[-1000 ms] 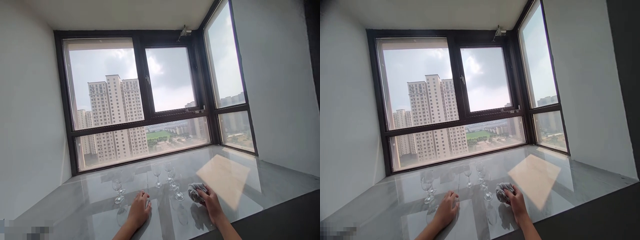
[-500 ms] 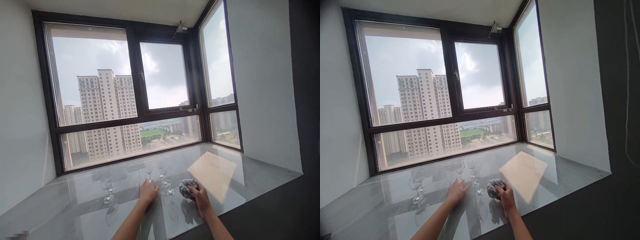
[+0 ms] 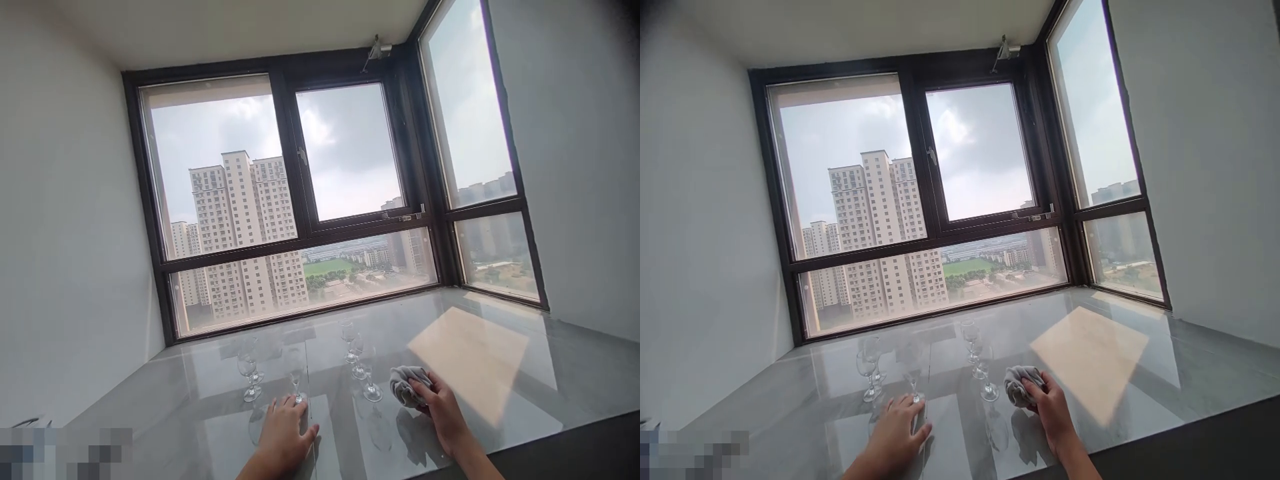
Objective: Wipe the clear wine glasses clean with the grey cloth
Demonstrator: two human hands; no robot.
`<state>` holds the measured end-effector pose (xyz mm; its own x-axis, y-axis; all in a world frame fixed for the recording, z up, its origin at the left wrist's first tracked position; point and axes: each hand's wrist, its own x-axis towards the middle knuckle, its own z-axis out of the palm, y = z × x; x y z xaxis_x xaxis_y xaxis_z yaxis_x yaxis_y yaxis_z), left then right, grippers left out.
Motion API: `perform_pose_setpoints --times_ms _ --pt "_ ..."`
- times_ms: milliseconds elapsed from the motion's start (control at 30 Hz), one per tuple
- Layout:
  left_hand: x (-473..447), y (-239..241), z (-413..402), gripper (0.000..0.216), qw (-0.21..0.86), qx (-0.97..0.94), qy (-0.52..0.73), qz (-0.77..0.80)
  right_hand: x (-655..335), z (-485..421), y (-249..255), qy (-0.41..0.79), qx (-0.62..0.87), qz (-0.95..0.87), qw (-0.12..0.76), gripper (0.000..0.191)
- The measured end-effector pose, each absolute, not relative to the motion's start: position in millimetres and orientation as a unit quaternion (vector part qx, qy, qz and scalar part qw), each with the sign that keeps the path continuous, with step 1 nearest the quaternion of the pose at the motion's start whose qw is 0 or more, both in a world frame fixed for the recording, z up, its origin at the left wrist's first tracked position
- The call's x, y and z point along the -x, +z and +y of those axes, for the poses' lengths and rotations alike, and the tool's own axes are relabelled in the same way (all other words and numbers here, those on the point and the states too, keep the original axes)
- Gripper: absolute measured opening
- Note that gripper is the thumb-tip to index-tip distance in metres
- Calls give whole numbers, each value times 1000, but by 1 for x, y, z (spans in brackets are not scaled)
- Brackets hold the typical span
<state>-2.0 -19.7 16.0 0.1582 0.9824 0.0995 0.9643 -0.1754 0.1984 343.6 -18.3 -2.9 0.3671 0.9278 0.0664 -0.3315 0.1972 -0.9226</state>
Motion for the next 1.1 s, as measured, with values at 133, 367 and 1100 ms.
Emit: perform_pose_setpoints --times_ms 133,367,1100 --pt "62 12 -39 68 38 -720 103 685 -344 -16 -4 450 442 -334 700 37" --pt "120 11 -61 66 35 -677 109 727 -346 -18 -2 457 450 -319 698 45" --pt "-119 10 -23 69 138 -827 187 512 -343 -19 -2 434 446 -340 705 36"
